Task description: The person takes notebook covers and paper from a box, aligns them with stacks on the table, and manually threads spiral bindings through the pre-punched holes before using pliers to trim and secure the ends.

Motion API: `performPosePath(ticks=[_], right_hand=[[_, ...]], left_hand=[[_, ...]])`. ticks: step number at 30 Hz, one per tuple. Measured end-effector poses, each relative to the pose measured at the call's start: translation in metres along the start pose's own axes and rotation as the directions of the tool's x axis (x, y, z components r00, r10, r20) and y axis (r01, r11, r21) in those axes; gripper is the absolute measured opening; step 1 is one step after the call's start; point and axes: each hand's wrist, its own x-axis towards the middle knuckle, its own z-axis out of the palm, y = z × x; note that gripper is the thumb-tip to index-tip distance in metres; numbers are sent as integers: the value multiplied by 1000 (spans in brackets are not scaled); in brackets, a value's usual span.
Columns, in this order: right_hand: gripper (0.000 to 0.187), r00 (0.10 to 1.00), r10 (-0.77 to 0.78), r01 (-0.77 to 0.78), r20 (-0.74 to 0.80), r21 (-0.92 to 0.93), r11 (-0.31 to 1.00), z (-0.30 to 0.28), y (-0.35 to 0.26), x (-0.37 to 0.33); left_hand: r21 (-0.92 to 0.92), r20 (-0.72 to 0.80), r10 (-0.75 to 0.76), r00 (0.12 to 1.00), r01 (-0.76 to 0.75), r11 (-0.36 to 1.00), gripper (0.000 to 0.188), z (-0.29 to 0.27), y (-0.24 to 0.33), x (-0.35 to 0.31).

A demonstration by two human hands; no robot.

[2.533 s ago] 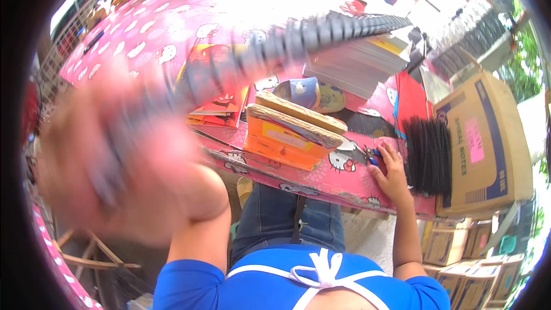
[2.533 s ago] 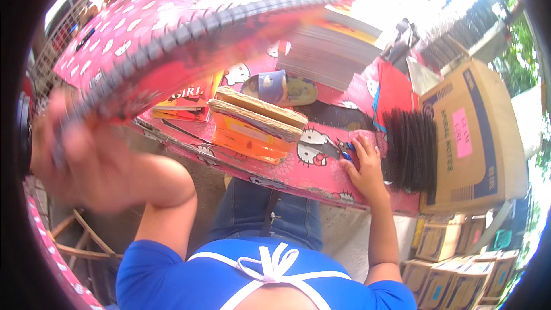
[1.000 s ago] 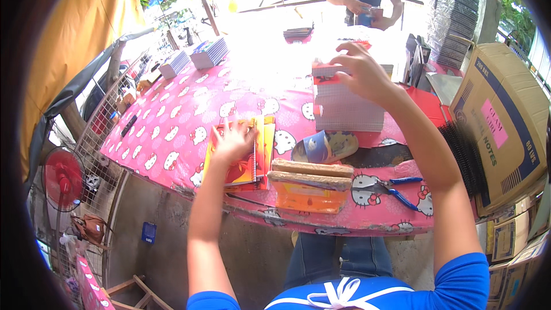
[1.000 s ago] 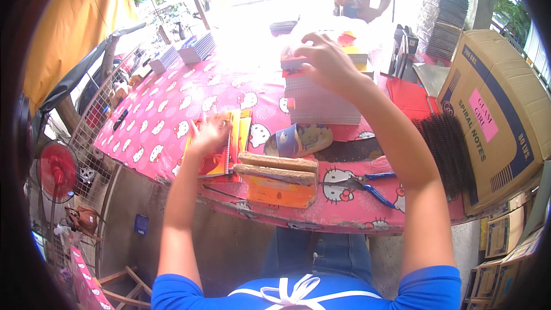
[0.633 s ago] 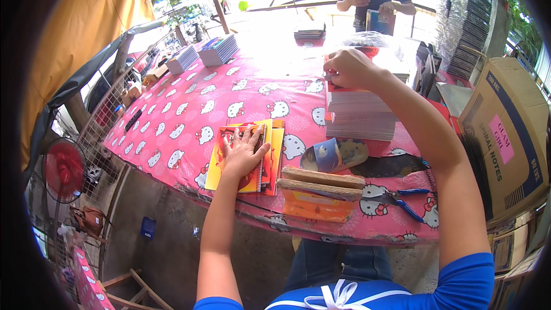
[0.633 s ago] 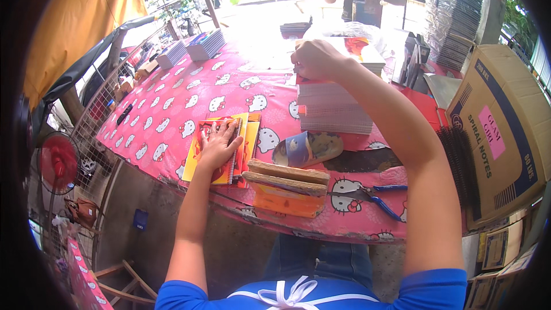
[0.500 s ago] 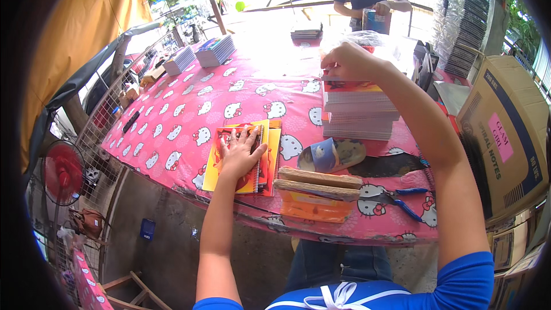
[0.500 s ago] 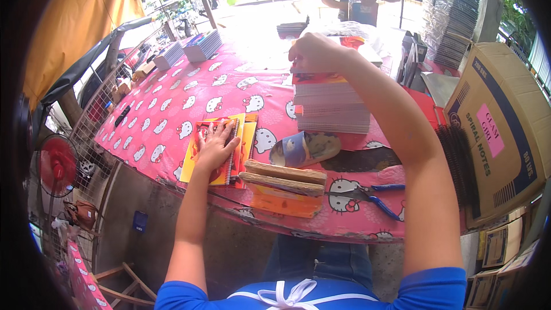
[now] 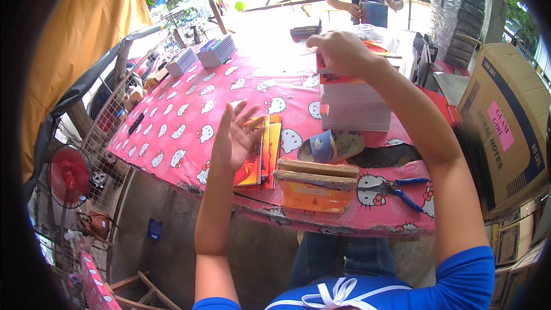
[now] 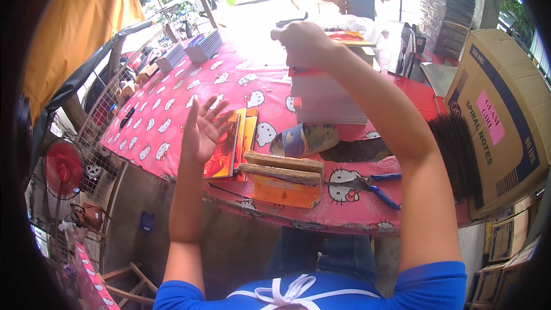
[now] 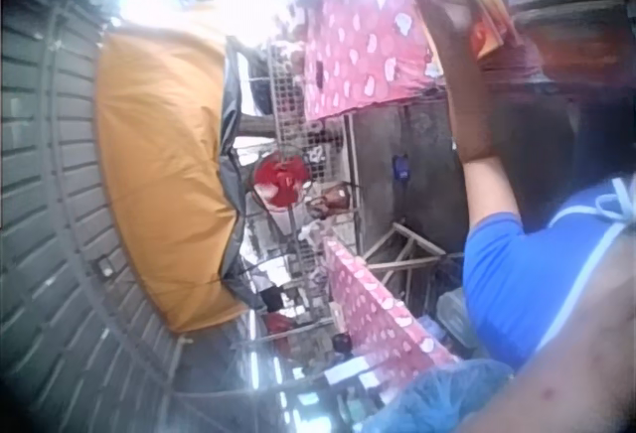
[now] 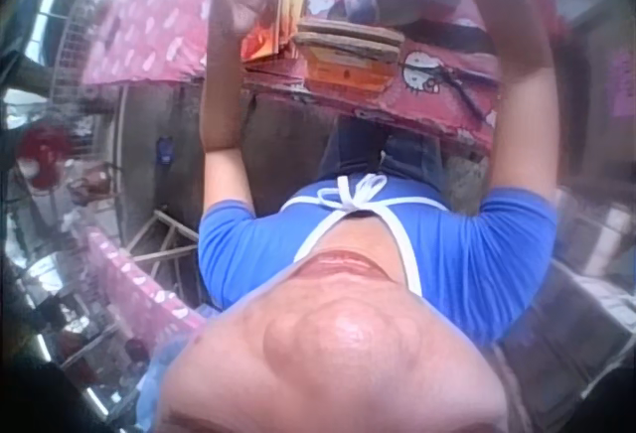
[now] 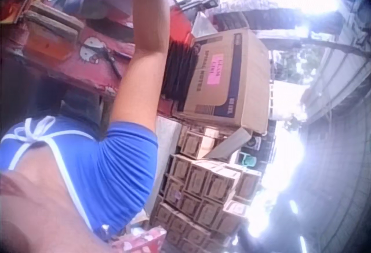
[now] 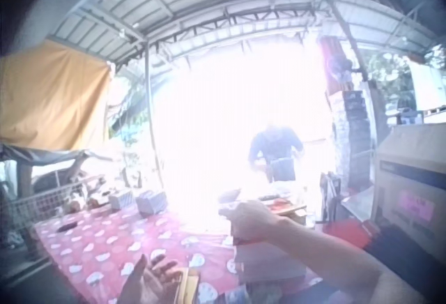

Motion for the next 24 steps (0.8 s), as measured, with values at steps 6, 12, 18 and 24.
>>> performPosePath(ticks=[6,12,18,24], right_hand=[[24,878,-431,447,-208,33,894,-24,-144,-100],[38,806,534,-308,-253,592,745,-38,-95,-216],[12,781,593,-383,-197,599,703,-27,-129,-238],[47,895,432,-419,113,548,724,28,-133,-263]], left_hand=[[-223,-36,78,996,-84,971,16,73,-12,-16],[367,353,459,815,-572,734,26,92,12,-86],[335,390,605,694,-719,609,31,105,15,-86],[424,126,327,937,-349,836,80,75,-21,-89]])
